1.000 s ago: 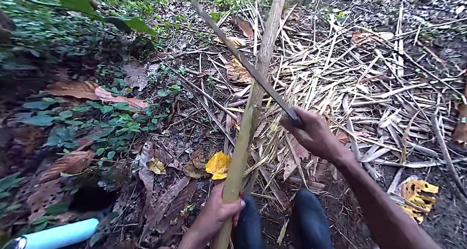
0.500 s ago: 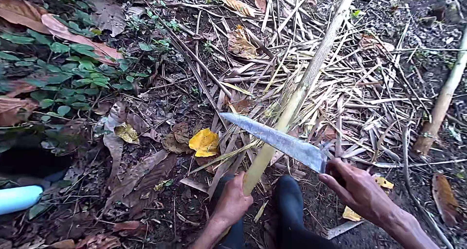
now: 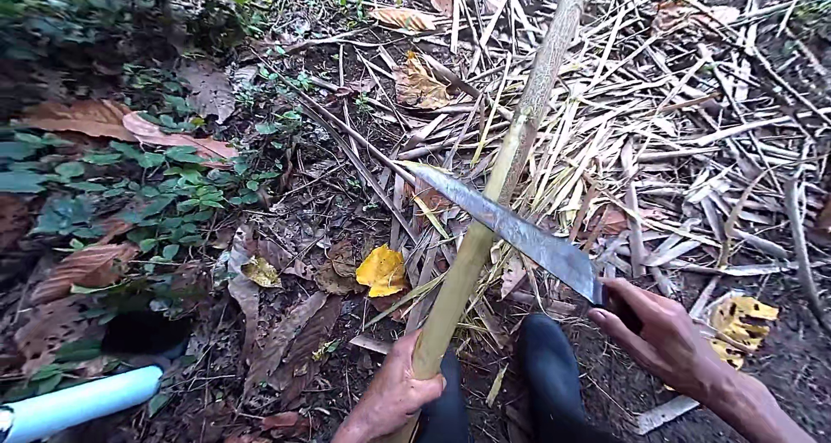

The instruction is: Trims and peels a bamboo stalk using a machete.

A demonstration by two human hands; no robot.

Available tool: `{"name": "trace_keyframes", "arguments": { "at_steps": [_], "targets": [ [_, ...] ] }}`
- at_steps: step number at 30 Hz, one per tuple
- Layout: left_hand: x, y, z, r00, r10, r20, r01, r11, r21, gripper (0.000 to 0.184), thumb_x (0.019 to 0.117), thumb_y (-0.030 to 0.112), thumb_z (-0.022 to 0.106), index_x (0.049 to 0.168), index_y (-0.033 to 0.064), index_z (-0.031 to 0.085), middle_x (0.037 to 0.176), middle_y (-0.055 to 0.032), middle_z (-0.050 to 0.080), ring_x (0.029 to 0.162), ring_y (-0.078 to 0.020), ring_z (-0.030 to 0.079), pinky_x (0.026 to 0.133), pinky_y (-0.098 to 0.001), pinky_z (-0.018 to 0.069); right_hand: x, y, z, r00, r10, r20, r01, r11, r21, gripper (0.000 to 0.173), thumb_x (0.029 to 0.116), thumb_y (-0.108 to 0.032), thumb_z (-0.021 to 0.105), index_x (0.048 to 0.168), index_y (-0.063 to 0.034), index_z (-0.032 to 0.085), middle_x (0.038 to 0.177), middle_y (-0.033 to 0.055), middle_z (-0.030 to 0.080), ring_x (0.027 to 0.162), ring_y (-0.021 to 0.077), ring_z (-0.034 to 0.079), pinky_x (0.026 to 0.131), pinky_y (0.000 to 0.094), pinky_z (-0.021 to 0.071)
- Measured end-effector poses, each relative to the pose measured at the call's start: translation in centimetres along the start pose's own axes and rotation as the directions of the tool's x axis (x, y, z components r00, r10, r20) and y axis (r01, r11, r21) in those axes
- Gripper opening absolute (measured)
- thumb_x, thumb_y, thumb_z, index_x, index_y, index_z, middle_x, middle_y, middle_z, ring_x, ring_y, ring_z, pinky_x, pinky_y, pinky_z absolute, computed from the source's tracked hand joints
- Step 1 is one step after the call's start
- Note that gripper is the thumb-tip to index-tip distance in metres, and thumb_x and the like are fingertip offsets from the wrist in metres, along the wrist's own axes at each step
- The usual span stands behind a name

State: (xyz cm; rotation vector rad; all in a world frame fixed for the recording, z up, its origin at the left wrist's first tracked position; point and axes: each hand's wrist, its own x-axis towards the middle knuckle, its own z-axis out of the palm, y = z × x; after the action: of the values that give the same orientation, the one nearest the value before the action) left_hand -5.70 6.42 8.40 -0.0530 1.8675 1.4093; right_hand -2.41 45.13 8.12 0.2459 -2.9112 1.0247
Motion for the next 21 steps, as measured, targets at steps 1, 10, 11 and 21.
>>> {"name": "trace_keyframes", "arguments": {
  "at_steps": [1, 10, 11, 21],
  "targets": [
    [0.1, -0.3, -0.5, 1.000, 0.007, 0.015, -0.007, 0.998, -0.055, 0.033, 0.0726, 0.009, 0.076, 0.103, 0.0093, 0.064, 0.076, 0.0003, 0.067, 0.059, -0.0126, 0.066, 0.054, -0.0295, 0.0582, -0.1, -0.3, -0.5, 0.999, -0.032, 0.016, 0.033, 0.998, -0.050, 0.052, 0.1020, -0.051, 0.053, 0.117, -0.0039, 0.068, 0.074, 0.0077, 0.065, 0.057, 0.0158, 0.059, 0.050, 0.0357, 0.0506],
    [1.5, -2.3, 0.6, 0.990, 0.004, 0.138, 0.019, 0.986, -0.167, 0.036, 0.0727, 0.007, 0.076, 0.106, 0.0096, 0.063, 0.075, -0.0004, 0.066, 0.057, -0.0140, 0.064, 0.053, -0.0307, 0.0575, -0.3, -3.8, -1.8, 0.966, -0.063, 0.251, 0.166, 0.895, -0.413, 0.064, 0.1015, -0.061, 0.044, 0.123, -0.0067, 0.068, 0.082, 0.0142, 0.067, 0.055, 0.0298, 0.064, 0.042, 0.0448, 0.0488],
    [1.5, -2.4, 0.7, 0.989, 0.008, 0.149, 0.017, 0.986, -0.168, 0.036, 0.0730, 0.007, 0.076, 0.107, 0.0098, 0.063, 0.075, -0.0002, 0.066, 0.057, -0.0138, 0.064, 0.053, -0.0304, 0.0573, -0.4, -4.1, -1.7, 0.964, -0.066, 0.259, 0.173, 0.892, -0.417, 0.064, 0.1021, -0.062, 0.042, 0.122, -0.0067, 0.068, 0.080, 0.0136, 0.066, 0.054, 0.0293, 0.063, 0.041, 0.0440, 0.0477],
    [1.0, -2.8, -3.3, 0.986, 0.062, 0.152, -0.016, 0.959, -0.285, 0.029, 0.0768, 0.008, 0.075, 0.103, 0.0108, 0.062, 0.072, -0.0001, 0.064, 0.053, -0.0134, 0.062, 0.050, -0.0287, 0.0557, 1.3, -6.7, -0.7, 0.942, -0.173, 0.288, 0.281, 0.876, -0.391, 0.062, 0.1042, -0.059, 0.038, 0.123, -0.0074, 0.067, 0.078, 0.0111, 0.064, 0.053, 0.0269, 0.062, 0.040, 0.0409, 0.0465]
  ]
}}
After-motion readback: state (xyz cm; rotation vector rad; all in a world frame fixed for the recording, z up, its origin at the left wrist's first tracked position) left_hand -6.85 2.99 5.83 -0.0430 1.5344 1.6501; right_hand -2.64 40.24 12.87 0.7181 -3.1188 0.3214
